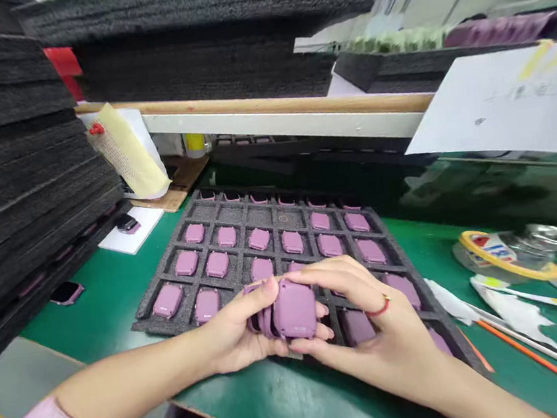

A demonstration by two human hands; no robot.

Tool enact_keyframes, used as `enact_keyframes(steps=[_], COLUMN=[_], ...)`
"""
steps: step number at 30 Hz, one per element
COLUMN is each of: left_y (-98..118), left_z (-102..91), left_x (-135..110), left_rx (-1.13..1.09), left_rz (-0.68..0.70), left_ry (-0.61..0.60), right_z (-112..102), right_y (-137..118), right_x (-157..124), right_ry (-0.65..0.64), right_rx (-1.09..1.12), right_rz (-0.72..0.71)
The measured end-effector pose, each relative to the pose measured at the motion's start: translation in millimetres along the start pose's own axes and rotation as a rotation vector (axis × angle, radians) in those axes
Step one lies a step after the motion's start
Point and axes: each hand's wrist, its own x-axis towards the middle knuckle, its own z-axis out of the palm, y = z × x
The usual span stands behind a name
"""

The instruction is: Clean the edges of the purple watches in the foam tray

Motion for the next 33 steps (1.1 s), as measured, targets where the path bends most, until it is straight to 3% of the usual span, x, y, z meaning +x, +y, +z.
enact_keyframes(steps=[14, 18, 21, 23, 26, 28, 33], left_y=[6.8, 4.6, 1.9, 0.6, 0.9, 2.5, 9.4], left_z=[2.2, 2.4, 5.3, 8.0, 10.1, 9.1, 3.8], left_x=[0.4, 0.6, 1.7, 2.1, 1.2, -0.1, -2.7], left_rx=[-0.042, 0.018, 0.051, 0.041, 0.037, 0.050, 0.037], left_rz=[-0.003, -0.030, 0.008, 0.058, 0.057, 0.028, -0.001], left_ry=[-0.139, -0.080, 0.063, 0.148, 0.194, 0.202, 0.151], right_z=[-0.5, -0.4, -7.8, -18.2, -34.8, -38.7, -10.7], right_y=[-9.3, -12.2, -9.0, 2.6, 36.7, 65.2, 124.5], right_x=[-4.3, -1.1, 5.6, 14.4, 34.1, 47.6, 62.3], right_ry=[0.035, 0.013, 0.015, 0.051, 0.152, 0.149, 0.030], right_rx=[-0.039, -0.095, -0.172, -0.222, -0.270, -0.291, -0.315], right_rz=[0.030, -0.037, -0.067, 0.012, 0.306, 0.476, 0.518])
